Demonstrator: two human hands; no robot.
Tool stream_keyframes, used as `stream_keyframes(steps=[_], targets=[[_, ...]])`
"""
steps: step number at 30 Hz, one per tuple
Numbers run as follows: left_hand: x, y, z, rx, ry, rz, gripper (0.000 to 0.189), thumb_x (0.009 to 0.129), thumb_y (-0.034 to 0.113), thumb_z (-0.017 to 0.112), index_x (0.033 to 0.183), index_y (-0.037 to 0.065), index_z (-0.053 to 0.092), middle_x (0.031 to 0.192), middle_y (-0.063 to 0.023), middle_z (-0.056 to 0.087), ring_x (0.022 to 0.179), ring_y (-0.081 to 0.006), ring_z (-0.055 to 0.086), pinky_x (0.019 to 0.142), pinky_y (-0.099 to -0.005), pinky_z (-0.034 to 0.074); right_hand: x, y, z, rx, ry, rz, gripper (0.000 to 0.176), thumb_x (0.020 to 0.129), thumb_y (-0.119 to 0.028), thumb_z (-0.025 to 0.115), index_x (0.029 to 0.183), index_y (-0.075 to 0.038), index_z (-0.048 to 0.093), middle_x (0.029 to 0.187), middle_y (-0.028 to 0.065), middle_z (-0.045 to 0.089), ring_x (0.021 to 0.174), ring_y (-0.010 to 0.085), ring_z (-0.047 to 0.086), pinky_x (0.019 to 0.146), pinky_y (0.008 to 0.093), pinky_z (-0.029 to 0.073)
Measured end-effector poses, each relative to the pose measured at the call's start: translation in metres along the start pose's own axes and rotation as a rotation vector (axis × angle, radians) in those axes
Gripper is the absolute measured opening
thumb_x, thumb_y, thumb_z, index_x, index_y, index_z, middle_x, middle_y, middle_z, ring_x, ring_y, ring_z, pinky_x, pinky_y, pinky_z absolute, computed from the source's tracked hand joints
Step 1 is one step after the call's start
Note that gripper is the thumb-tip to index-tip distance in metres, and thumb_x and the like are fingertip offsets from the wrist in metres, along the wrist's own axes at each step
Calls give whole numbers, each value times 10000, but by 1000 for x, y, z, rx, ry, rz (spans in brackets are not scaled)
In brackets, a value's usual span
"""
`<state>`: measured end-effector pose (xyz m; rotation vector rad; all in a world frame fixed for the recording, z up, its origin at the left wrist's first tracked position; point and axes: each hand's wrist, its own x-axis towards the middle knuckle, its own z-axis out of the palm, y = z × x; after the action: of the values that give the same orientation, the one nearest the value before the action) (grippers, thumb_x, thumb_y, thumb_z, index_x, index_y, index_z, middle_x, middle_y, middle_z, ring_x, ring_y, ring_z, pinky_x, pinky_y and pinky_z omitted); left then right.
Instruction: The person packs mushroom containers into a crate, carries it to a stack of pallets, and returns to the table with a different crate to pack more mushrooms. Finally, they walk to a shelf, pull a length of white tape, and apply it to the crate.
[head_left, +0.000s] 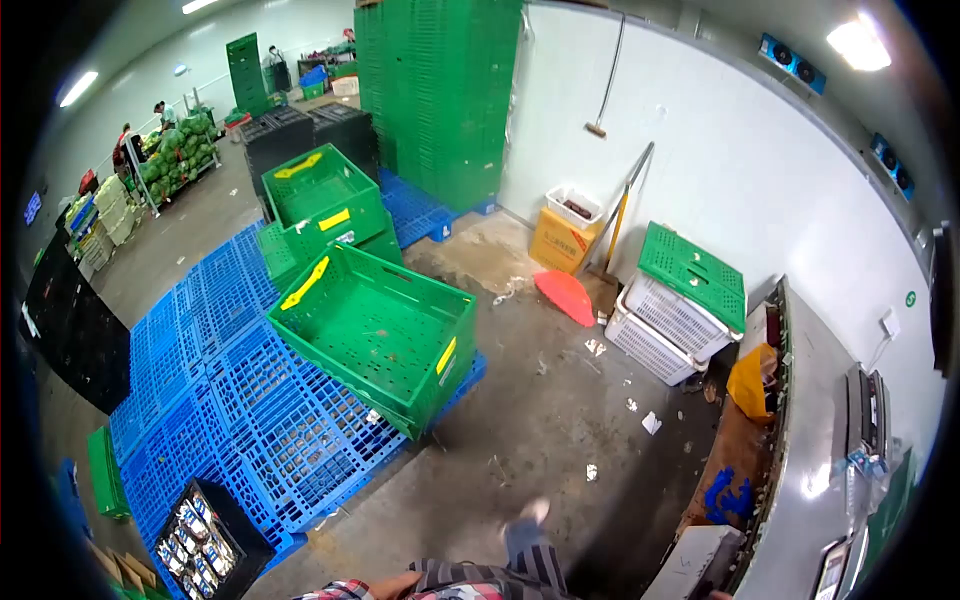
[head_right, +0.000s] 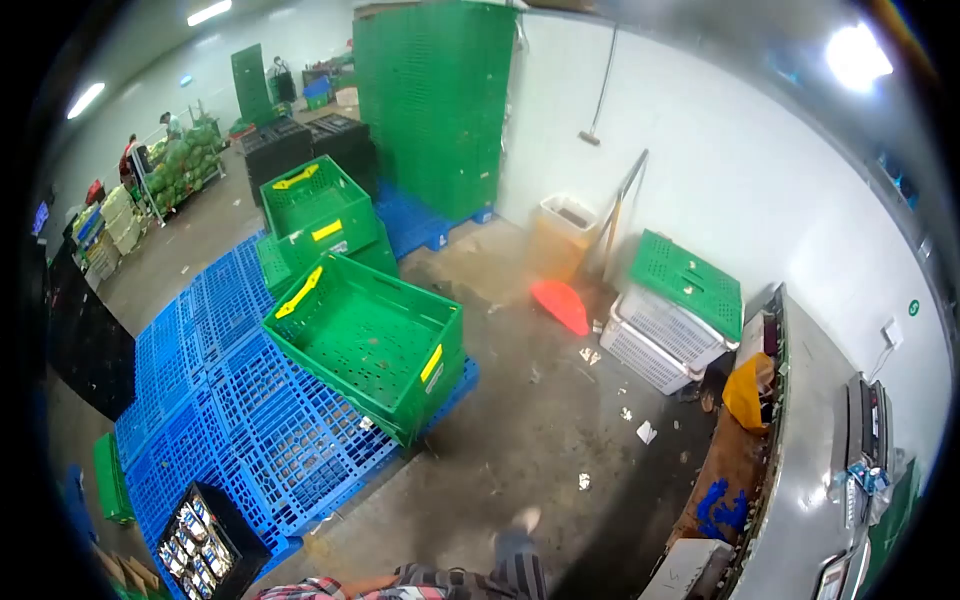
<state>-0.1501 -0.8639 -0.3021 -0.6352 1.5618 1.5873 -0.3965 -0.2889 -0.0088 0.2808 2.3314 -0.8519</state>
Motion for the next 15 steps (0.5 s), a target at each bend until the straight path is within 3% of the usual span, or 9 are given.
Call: stream_keyframes(steps=[3, 5, 6, 7, 8, 9, 10, 12, 15], targets=[[71, 18, -26, -78, 61, -97, 444, 879, 308, 423, 1234, 42, 445, 1177, -150, 521, 1060, -273, 502, 886, -338, 390, 69, -89, -32, -74, 10, 20, 433, 821, -182, 579, 1219, -63, 455, 958, 76, 562, 846, 167, 509, 743, 308, 429], [144, 23, -45, -168, 160, -131, 450, 875, 322, 421, 1229, 46, 455, 1172, -161, 524, 1062, -286, 503, 898, -344, 384, 126, -172, -52, -301, 50, -77, 407, 819, -213, 569, 1177, -33, 498, 919, 108, 613, 848, 180, 570, 748, 300, 448], [185, 30, -56, -222, 230, -122, 454, 873, 329, 420, 1226, 47, 460, 1169, -167, 525, 1063, -293, 503, 903, -347, 381, 172, -195, -61, -277, 64, -206, 420, 812, -217, 590, 1168, -15, 495, 825, 73, 623, 756, 121, 566, 672, 262, 459], [218, 50, -69, -215, 267, -76, 457, 871, 336, 418, 1224, 49, 465, 1166, -172, 527, 1064, -300, 503, 909, -350, 378, 209, -243, -66, -297, 22, -227, 440, 804, -237, 597, 1170, -15, 492, 859, 95, 623, 774, 160, 577, 698, 282, 461], [221, 95, -81, -50, 260, 21, 482, 862, 367, 423, 1207, 34, 477, 1161, -183, 528, 1062, -307, 505, 913, -353, 377, 238, -302, -63, -383, 24, -274, 471, 793, -272, 592, 1165, -4, 484, 984, 190, 597, 917, 302, 577, 785, 344, 451], [197, 168, -94, 115, 257, 118, 510, 854, 398, 427, 1189, 18, 489, 1156, -195, 528, 1059, -315, 507, 916, -356, 376, 285, -335, -60, -489, 35, -345, 485, 794, -302, 590, 1160, 0, 488, 1020, 203, 584, 947, 318, 566, 799, 354, 446], [176, 234, -108, 279, 256, 213, 541, 845, 429, 431, 1172, 3, 501, 1151, -206, 529, 1057, -323, 509, 919, -360, 374, 339, -360, -50, -522, 52, -593, 473, 786, -308, 595, 1127, 7, 507, 1024, 210, 574, 953, 343, 548, 803, 374, 441], [154, 322, -131, 129, 369, 77, 573, 834, 446, 450, 1179, -10, 490, 1161, -215, 521, 1062, -324, 508, 926, -358, 371, 380, -473, -13, -607, 34, -843, 406, 772, -271, 595, 1066, 2, 536, 968, 213, 572, 933, 366, 526, 808, 403, 429], [166, 377, -161, -50, 526, -58, 623, 818, 481, 472, 1194, -16, 473, 1177, -212, 513, 1075, -320, 504, 936, -356, 367, 444, -587, 44, -595, -305, -1313, 408, 817, -259, 548, 1142, -21, 488, 1053, 201, 551, 993, 358, 510, 843, 399, 422]])
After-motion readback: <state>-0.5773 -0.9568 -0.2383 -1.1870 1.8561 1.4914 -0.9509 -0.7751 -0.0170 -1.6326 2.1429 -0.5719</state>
